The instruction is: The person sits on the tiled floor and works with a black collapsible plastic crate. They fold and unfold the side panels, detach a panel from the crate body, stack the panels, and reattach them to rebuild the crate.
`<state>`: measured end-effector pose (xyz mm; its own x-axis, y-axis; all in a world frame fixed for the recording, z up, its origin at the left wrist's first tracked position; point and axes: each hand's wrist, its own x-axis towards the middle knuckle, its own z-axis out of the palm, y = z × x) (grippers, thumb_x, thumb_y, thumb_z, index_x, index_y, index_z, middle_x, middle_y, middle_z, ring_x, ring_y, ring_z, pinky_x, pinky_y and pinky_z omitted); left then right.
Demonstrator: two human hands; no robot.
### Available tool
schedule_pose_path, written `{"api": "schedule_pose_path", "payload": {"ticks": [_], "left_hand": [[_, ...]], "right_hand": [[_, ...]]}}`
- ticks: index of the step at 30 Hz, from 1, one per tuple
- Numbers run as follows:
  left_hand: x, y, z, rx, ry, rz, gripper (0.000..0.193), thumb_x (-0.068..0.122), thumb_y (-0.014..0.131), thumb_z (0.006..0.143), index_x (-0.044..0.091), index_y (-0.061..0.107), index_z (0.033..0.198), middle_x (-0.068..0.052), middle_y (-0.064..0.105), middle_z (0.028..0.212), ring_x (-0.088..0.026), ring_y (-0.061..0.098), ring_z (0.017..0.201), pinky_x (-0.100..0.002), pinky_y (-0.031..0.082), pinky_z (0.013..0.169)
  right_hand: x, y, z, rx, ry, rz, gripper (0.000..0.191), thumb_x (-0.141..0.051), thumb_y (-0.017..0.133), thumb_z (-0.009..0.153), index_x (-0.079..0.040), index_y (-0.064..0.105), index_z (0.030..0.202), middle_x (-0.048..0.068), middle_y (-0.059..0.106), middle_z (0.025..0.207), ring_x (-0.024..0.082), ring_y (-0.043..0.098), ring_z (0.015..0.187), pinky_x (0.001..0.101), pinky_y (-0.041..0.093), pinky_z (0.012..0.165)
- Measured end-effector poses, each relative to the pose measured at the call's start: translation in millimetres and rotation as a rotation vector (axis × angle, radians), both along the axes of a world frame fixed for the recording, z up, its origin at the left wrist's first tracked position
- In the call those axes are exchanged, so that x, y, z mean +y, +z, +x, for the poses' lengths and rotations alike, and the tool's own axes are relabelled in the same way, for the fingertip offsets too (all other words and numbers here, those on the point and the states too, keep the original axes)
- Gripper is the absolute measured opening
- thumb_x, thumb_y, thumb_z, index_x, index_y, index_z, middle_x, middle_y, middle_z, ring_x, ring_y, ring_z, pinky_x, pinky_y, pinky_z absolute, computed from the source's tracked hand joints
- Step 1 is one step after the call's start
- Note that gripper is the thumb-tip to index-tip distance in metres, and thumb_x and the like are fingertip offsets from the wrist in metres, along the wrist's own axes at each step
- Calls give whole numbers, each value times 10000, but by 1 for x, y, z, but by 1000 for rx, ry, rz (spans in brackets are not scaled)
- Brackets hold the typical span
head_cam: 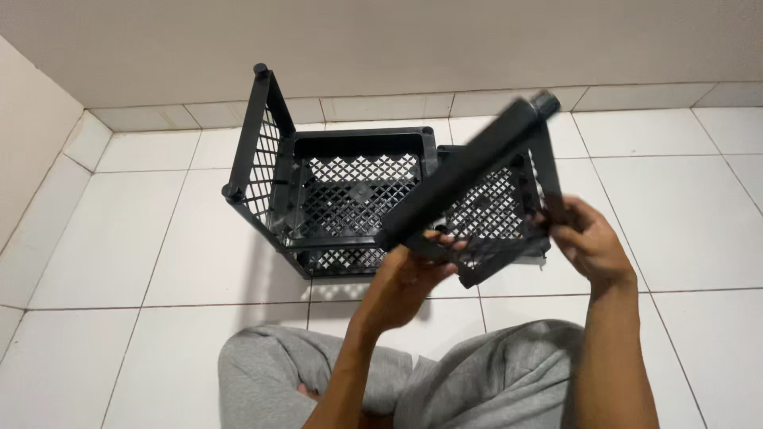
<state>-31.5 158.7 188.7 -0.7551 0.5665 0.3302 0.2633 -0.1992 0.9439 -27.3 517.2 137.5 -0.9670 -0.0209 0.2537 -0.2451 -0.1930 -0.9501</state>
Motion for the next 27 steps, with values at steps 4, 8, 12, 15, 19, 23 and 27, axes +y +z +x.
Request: {"api": "schedule_pose_path", "payload": {"ticks": [4, 8, 12, 15, 19, 23, 27], "left_hand": [[-2, 6, -18, 429, 351, -43, 327, 53, 708, 933, 93, 574, 1228, -123, 681, 1348, -358, 579, 1373, -466, 567, 1077], [10, -1, -48, 827, 562, -279, 158, -39, 670, 964, 64, 626, 1074, -102, 678, 1336, -390, 514, 1472, -468, 564, 1129], [34, -15, -66, 917, 646, -258, 207, 37, 682, 956, 80, 641, 1154, -134, 609, 1411, -407, 499, 1451, -546, 457, 1162], [46, -30, -72, 805, 811, -407, 531, 138, 761, 832, 105, 568, 1326, -217, 531, 1459, -431, 530, 1370, -659, 406, 1134], [45, -56, -77, 267, 509, -521, 893, 191, 810, 767, 104, 371, 1540, -182, 554, 1414, -357, 648, 1222, -553, 497, 1029], [40, -85, -76, 84, 385, -512, 903, 152, 800, 778, 148, 354, 1562, -136, 612, 1372, -287, 677, 1183, -411, 578, 945], [37, -98, -79, 214, 412, -439, 660, 215, 818, 842, 129, 569, 1447, -118, 683, 1354, -271, 738, 1137, -402, 601, 982]], "right_hand": [[-84, 83, 6, 73, -359, 32, 633, -276, 588, 1018, -1, 360, 1541, 186, 544, 1401, 270, 679, 1163, 392, 621, 902], [-141, 147, 45, 303, 87, -337, 914, -549, 710, 925, -48, 240, 1527, 231, 582, 1363, 294, 769, 947, 361, 681, 784], [-166, 162, 48, 227, -405, 195, 809, -331, 757, 967, 20, 311, 1543, 238, 581, 1344, 250, 737, 938, 356, 683, 763], [-175, 147, 33, 342, -518, 432, 655, -173, 763, 1024, 40, 384, 1514, 215, 607, 1310, 234, 726, 1001, 345, 667, 808], [-167, 125, 6, 295, -558, 649, 662, -121, 772, 948, 3, 423, 1496, 163, 718, 1105, 220, 763, 875, 317, 641, 674], [-166, 102, -23, 221, -507, 701, 714, -220, 792, 915, -20, 423, 1493, 113, 751, 1005, 168, 784, 835, 267, 627, 665], [-167, 87, -33, 188, -511, 752, 760, -242, 828, 865, -65, 443, 1495, 91, 770, 947, 169, 784, 817, 275, 667, 684]]}}
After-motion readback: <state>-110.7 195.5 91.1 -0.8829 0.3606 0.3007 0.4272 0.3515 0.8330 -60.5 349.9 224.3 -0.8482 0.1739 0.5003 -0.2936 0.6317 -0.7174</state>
